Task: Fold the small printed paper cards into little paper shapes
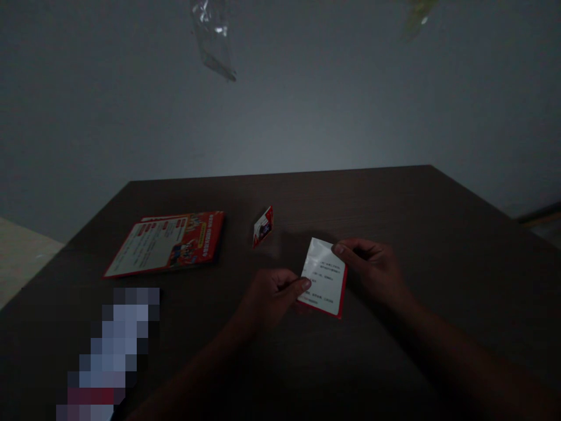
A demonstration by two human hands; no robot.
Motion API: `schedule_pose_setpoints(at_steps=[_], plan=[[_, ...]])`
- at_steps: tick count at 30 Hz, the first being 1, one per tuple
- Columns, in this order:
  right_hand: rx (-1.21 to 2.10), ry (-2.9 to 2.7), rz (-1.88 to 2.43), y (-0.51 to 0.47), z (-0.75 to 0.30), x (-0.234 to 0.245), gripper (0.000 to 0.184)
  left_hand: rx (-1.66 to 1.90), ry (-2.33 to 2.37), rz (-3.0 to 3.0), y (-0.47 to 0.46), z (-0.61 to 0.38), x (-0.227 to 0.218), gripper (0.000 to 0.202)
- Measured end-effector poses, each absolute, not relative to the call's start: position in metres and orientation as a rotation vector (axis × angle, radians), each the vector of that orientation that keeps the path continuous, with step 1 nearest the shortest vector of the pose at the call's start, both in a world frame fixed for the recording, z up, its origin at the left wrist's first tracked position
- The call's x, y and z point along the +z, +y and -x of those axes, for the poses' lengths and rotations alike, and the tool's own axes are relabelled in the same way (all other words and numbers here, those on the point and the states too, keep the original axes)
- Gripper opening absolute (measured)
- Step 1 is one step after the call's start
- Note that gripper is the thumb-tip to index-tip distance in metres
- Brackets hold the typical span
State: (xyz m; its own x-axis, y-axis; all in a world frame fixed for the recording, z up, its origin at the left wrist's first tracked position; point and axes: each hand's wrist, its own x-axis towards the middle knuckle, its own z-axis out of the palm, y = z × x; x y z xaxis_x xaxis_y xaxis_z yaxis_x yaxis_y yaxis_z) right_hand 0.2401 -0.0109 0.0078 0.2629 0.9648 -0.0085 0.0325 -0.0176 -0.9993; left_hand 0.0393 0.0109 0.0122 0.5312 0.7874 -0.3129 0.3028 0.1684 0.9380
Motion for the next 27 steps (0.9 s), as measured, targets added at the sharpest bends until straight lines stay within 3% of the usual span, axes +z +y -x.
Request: schedule_pose_setpoints(at_steps=[21,27], plan=[[0.98,-1.007,1.337,-0.0103,-0.2417,0.005,0.021,0.507,1.027,-1.392,0.0092,-0.0422,0.0183,0.02],[0.974,-0.981,1.363,-0.0105,-0.2407,0.0079,0.023,0.48,1.009,-1.345,0.0089,-0.0426,0.0152,0.026]])
